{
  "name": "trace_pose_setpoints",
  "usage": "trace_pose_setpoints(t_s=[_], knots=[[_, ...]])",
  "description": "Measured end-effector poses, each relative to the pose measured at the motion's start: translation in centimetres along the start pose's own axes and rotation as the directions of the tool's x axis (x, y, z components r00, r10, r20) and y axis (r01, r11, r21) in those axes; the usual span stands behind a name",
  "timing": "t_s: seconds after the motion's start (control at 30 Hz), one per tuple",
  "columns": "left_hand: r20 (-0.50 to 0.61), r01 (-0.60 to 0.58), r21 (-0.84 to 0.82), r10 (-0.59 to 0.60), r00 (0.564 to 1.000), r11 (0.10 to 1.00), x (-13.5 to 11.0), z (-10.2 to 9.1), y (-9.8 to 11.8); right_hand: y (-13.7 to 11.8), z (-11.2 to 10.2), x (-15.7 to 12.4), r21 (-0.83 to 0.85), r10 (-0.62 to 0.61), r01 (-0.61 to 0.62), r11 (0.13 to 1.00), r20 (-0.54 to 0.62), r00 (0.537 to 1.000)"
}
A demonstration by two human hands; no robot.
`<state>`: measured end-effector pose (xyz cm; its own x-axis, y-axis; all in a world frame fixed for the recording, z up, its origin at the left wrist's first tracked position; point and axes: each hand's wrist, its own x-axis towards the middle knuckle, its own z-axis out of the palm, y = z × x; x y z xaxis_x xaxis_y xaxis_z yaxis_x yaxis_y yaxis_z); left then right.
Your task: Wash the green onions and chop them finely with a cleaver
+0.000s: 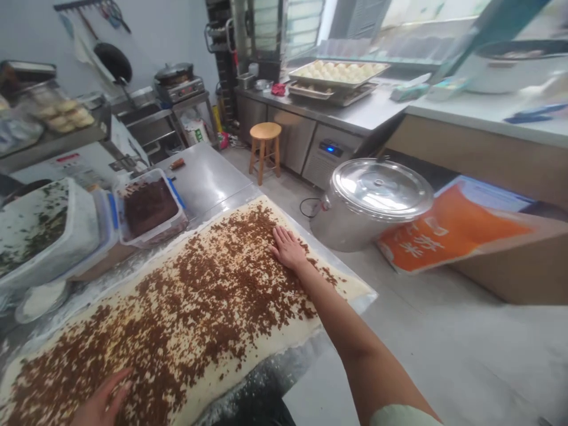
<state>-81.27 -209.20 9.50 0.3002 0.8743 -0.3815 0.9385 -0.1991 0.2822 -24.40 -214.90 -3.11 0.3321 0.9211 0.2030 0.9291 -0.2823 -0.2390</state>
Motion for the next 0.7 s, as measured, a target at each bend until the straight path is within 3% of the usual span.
trace_pose_setpoints(t_s=[0.1, 0.17, 0.2, 0.27, 0.33, 0.37, 0.43, 0.5, 0.57, 0.63, 0.7], knots=[[-0.029, -0.043, -0.009, 0.042, 0.999, 0.999, 0.0, 0.1, 0.2, -4.1, 0.8, -0.1, 0.03, -0.05, 0.05, 0.998, -0.002, 0.999], [-0.013, -0.044, -0.013, 0.044, 0.999, 0.999, -0.3, -0.1, 0.7, -8.1, 1.2, -1.1, 0.071, -0.193, 0.191, 0.979, 0.025, 0.981], [0.006, -0.034, -0.018, 0.034, 0.999, 0.999, -0.4, -0.3, 0.8, -10.2, 1.3, -1.8, 0.098, -0.295, 0.29, 0.952, 0.042, 0.955], [0.035, -0.005, -0.026, 0.006, 0.999, 1.0, -0.8, -0.6, 0.7, -13.7, 1.3, -3.2, 0.154, -0.504, 0.49, 0.858, 0.072, 0.86], [0.025, 0.018, -0.027, -0.017, 1.0, 0.999, -1.4, -0.7, 0.0, -15.5, 1.3, -3.6, 0.19, -0.644, 0.622, 0.76, 0.087, 0.76], [0.006, 0.025, -0.026, -0.025, 1.0, 0.999, -1.7, -0.7, -0.6, -15.5, 1.4, -3.2, 0.193, -0.666, 0.643, 0.741, 0.089, 0.741], [-0.019, 0.035, -0.032, -0.036, 0.999, 0.999, -2.4, -0.4, -1.7, -13.9, 1.7, -1.1, 0.167, -0.607, 0.59, 0.79, 0.087, 0.79], [-0.039, 0.043, -0.049, -0.045, 0.998, 0.998, -3.1, -0.1, -2.6, -11.1, 2.3, 2.2, 0.114, -0.433, 0.424, 0.898, 0.064, 0.899], [-0.061, 0.053, -0.065, -0.057, 0.996, 0.996, -3.6, 0.2, -3.3, -9.0, 3.1, 5.4, 0.069, -0.213, 0.212, 0.975, 0.007, 0.977], [-0.085, 0.066, -0.073, -0.073, 0.994, 0.995, -3.9, 0.5, -3.7, -8.8, 4.0, 7.3, 0.062, -0.088, 0.09, 0.994, -0.032, 0.996], [-0.101, 0.078, -0.079, -0.086, 0.991, 0.994, -4.0, 0.7, -4.0, -11.3, 4.7, 7.3, 0.08, -0.142, 0.142, 0.987, -0.013, 0.99]])
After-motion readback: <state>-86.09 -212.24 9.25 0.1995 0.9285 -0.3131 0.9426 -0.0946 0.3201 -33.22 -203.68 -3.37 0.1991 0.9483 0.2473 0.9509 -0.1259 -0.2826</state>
